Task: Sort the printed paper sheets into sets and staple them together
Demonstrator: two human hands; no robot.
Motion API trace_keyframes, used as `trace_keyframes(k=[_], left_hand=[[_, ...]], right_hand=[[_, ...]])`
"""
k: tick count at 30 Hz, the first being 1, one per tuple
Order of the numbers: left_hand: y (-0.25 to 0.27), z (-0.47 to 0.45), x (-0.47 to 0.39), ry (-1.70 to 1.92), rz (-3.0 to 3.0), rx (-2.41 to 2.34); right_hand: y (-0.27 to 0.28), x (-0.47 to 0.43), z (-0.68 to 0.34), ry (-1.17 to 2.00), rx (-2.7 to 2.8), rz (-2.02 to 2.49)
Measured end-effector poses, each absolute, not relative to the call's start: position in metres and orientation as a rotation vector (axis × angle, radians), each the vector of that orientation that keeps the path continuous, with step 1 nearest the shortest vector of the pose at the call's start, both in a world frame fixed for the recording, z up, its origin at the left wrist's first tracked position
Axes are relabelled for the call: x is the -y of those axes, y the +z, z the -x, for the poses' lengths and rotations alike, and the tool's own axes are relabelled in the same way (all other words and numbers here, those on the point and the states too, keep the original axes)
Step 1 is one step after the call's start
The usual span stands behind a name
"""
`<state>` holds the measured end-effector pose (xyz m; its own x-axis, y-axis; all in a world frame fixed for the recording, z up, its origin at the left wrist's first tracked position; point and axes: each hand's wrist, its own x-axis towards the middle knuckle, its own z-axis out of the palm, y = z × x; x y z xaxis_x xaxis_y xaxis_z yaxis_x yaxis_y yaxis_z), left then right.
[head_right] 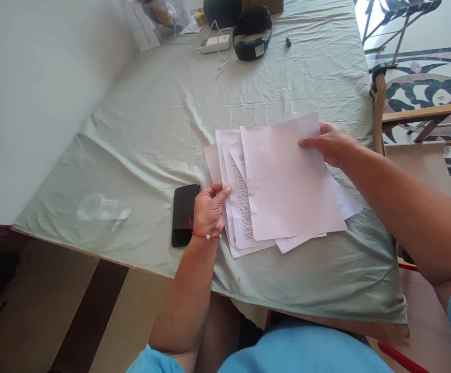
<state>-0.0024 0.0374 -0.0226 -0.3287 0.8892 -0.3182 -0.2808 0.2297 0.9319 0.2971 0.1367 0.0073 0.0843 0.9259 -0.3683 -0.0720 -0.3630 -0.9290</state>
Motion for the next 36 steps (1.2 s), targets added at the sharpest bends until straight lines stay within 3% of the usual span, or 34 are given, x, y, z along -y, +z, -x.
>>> trace_keyframes(k=[13,21,36], left_hand=[[-0.02,0.004,-0.036,1.364,-0.628,-1.395],[-0.015,0.004,-0.034,1.286,-0.66,-1.321],[-0.012,0.001,-0.033,1.193,-0.63,-1.367]], right_hand=[[0.001,-0.147,-0.311,1.085,0.957,1.615],[0.009,-0.149,-0.314,1.194,0.697,1.335],[0.013,-0.146,-0.313,1.269,0.696,1.33]])
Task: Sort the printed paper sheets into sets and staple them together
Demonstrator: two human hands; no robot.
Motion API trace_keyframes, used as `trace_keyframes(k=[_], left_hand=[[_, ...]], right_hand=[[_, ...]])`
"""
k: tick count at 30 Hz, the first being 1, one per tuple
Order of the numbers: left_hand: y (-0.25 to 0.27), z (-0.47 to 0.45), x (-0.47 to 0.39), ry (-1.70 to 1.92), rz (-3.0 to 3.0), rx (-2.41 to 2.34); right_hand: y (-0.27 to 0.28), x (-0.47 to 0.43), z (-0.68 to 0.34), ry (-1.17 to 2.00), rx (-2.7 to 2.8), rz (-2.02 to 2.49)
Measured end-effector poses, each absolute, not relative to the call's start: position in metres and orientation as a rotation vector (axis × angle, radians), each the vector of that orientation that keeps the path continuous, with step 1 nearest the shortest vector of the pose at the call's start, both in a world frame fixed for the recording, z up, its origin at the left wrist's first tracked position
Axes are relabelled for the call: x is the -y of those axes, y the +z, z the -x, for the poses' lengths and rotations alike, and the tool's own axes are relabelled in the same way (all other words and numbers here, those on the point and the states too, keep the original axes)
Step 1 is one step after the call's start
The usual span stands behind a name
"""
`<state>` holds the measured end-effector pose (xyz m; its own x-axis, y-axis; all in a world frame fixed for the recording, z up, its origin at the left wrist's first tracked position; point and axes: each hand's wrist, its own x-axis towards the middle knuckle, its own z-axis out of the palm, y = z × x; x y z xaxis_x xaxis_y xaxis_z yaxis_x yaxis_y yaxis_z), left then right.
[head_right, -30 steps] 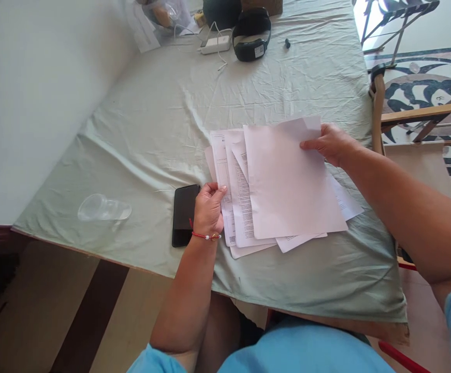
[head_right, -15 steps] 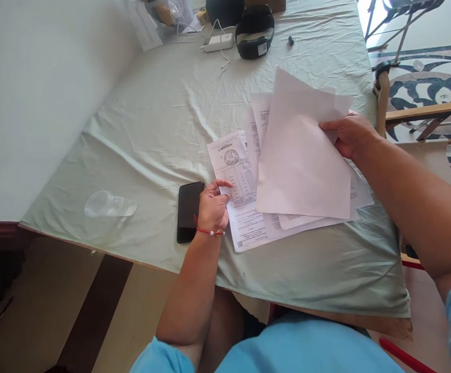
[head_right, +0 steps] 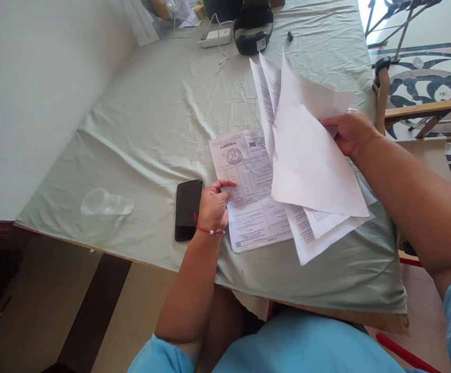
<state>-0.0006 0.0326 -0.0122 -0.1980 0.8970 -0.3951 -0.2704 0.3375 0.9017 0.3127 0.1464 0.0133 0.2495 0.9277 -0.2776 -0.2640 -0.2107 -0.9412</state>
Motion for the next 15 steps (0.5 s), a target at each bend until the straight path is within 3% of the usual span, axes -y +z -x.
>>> trace_keyframes(k=[15], left_hand=[[-0.009,-0.001,-0.035,1.202,-0.559,-1.334]], right_hand=[[0.004,-0.144,-0.303,1.292,0.756,1.365]])
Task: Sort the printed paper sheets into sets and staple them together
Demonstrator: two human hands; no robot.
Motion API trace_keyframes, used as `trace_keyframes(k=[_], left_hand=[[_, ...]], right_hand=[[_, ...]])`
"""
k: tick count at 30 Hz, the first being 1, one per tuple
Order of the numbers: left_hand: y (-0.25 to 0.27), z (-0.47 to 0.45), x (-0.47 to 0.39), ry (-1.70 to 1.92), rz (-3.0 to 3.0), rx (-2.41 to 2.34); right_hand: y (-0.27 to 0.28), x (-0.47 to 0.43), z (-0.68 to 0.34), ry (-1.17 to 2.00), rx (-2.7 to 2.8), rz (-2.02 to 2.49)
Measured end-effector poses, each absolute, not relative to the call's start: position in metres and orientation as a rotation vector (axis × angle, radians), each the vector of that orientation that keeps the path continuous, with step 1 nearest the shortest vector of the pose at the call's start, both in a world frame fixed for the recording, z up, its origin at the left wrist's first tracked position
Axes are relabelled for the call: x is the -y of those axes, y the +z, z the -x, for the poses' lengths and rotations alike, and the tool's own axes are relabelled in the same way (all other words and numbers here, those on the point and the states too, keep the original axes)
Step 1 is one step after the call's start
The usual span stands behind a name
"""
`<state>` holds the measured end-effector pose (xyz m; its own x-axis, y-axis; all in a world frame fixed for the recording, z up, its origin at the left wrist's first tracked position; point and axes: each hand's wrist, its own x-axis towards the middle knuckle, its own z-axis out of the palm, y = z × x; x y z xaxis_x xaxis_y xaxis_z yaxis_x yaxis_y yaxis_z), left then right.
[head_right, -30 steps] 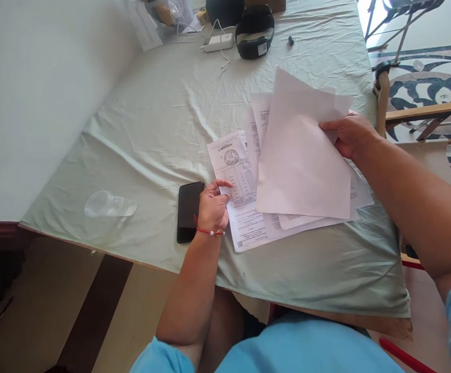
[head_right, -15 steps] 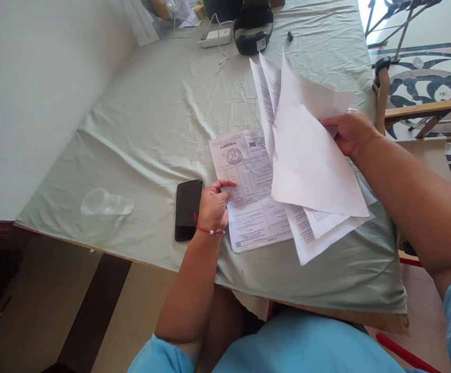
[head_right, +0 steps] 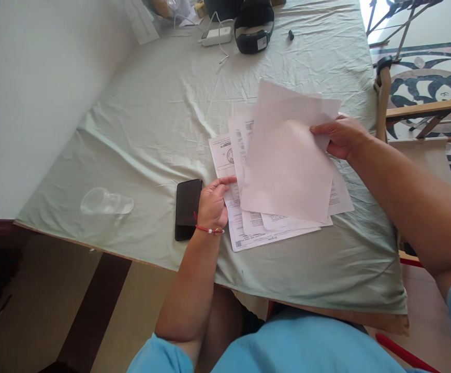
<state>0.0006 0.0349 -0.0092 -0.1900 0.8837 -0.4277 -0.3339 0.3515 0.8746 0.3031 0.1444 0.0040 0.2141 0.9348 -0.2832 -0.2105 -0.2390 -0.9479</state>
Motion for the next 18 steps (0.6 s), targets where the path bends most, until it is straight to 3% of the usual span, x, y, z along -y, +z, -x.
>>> trace_keyframes(k=[18], left_hand=[[-0.023,0.002,-0.037,1.325,-0.602,-1.397]], right_hand=[[0.01,-0.135,-0.29,1.351,0.834,1.43]])
